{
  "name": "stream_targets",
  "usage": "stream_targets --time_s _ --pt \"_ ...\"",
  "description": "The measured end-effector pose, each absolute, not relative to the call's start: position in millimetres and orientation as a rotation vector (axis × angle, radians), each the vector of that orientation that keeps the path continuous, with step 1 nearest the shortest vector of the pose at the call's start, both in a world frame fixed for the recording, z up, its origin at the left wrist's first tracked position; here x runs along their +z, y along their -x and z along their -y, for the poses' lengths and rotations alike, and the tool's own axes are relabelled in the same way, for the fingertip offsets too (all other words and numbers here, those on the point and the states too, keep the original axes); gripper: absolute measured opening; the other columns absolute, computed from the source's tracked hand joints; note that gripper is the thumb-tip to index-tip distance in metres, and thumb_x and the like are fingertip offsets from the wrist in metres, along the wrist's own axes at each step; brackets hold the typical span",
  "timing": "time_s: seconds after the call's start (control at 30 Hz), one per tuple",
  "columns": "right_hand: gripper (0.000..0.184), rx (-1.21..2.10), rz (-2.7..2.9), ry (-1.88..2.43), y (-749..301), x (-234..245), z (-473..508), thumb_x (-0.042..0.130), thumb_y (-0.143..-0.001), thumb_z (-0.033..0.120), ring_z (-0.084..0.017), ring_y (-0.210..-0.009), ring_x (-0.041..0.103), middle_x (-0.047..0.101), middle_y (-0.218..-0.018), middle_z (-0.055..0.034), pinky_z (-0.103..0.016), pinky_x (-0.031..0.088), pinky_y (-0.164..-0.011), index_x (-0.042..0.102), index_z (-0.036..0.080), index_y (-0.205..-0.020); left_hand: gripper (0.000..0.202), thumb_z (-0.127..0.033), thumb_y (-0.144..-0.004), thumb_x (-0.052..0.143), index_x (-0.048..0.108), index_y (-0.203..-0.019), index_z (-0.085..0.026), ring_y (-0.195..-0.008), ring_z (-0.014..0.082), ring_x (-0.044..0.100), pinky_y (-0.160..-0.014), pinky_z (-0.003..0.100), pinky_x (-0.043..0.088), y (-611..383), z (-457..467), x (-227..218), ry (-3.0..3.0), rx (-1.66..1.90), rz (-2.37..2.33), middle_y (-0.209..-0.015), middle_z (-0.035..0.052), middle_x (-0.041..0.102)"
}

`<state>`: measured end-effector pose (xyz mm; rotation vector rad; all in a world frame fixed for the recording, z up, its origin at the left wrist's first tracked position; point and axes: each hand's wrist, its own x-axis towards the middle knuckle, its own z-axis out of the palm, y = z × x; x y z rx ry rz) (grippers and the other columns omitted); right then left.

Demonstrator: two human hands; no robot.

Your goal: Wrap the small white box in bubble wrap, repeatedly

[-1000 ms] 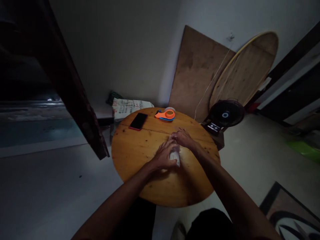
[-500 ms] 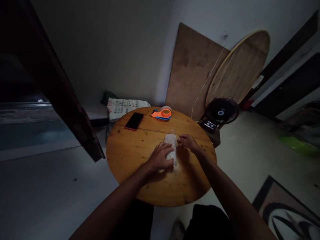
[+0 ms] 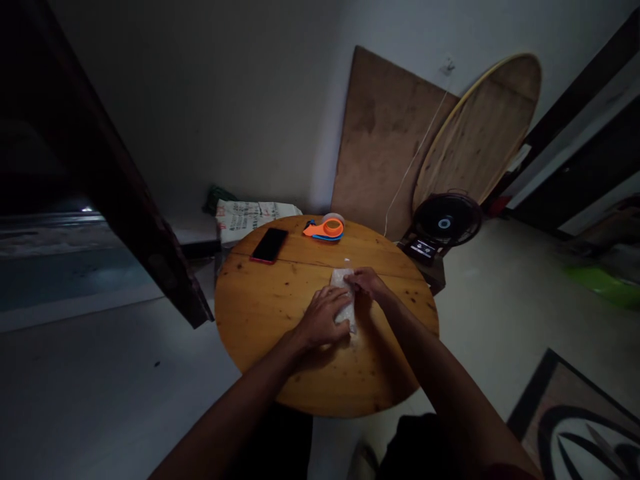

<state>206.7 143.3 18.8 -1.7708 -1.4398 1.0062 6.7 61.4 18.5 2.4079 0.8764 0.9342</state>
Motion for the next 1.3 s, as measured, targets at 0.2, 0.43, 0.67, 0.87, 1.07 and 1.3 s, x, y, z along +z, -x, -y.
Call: stream_targets --time_s 0.2,0.43,0.67,0.87,1.07,1.3 --pt "0.023 0.964 1.366 1.790 -200 12 -148 0.070 -0.058 0.029 -0.006 -0.042 0.037 0.044 -0.044 0.0078 -0.020 0.029 -0.042 0.051 0.018 -0.053 0.043 -0.022 -0.074 0.058 0.063 -0.117 -0.020 -0.114 0.0266 0.048 -0.101 0.041 0.036 -4 -55 27 -2.441 0.882 -0.868 -0.122 0.0055 0.064" --pt "0.026 0.881 1.355 1.813 -204 4 -150 0.071 -0.053 0.030 -0.005 -0.042 0.032 0.038 -0.043 0.0093 -0.020 0.022 -0.041 0.047 0.019 -0.052 0.031 -0.021 -0.077 0.054 0.065 -0.107 -0.021 -0.099 0.0241 0.052 -0.094 0.038 0.039 -3 -50 36 -2.405 0.793 -0.881 -0.108 0.0038 0.068" --pt "0.028 0.862 1.343 1.709 -196 15 -142 0.069 -0.054 0.036 -0.006 -0.046 0.034 0.041 -0.048 0.0077 -0.020 0.024 -0.043 0.046 0.019 -0.053 0.037 -0.022 -0.077 0.054 0.064 -0.112 -0.019 -0.102 0.0246 0.054 -0.094 0.038 0.041 -3 -52 31 -2.353 0.810 -0.887 -0.109 0.0051 0.068" --pt "0.034 1.077 1.292 1.565 -191 41 -131 0.073 -0.058 0.040 -0.009 -0.047 0.043 0.050 -0.054 0.0045 -0.022 0.033 -0.044 0.045 0.020 -0.060 0.039 -0.022 -0.076 0.056 0.064 -0.114 -0.019 -0.105 0.0247 0.055 -0.097 0.038 0.041 -5 -53 27 -2.323 0.812 -0.892 -0.114 0.0055 0.067" --pt "0.034 1.187 1.237 1.439 -189 59 -116 0.078 -0.055 0.040 -0.012 -0.055 0.053 0.058 -0.062 0.0018 -0.024 0.044 -0.050 0.053 0.018 -0.066 0.040 -0.022 -0.075 0.056 0.065 -0.114 -0.021 -0.107 0.0238 0.053 -0.100 0.039 0.039 -5 -54 27 -2.303 0.839 -0.883 -0.116 0.0042 0.066" --pt "0.036 1.122 1.338 1.386 -181 68 -94 0.073 -0.058 0.046 -0.012 -0.060 0.052 0.058 -0.066 0.0008 -0.023 0.043 -0.054 0.054 0.018 -0.071 0.036 -0.027 -0.077 0.056 0.067 -0.111 -0.027 -0.108 0.0252 0.048 -0.099 0.041 0.038 -4 -51 28 -2.344 0.816 -1.011 -0.116 0.0044 0.057"
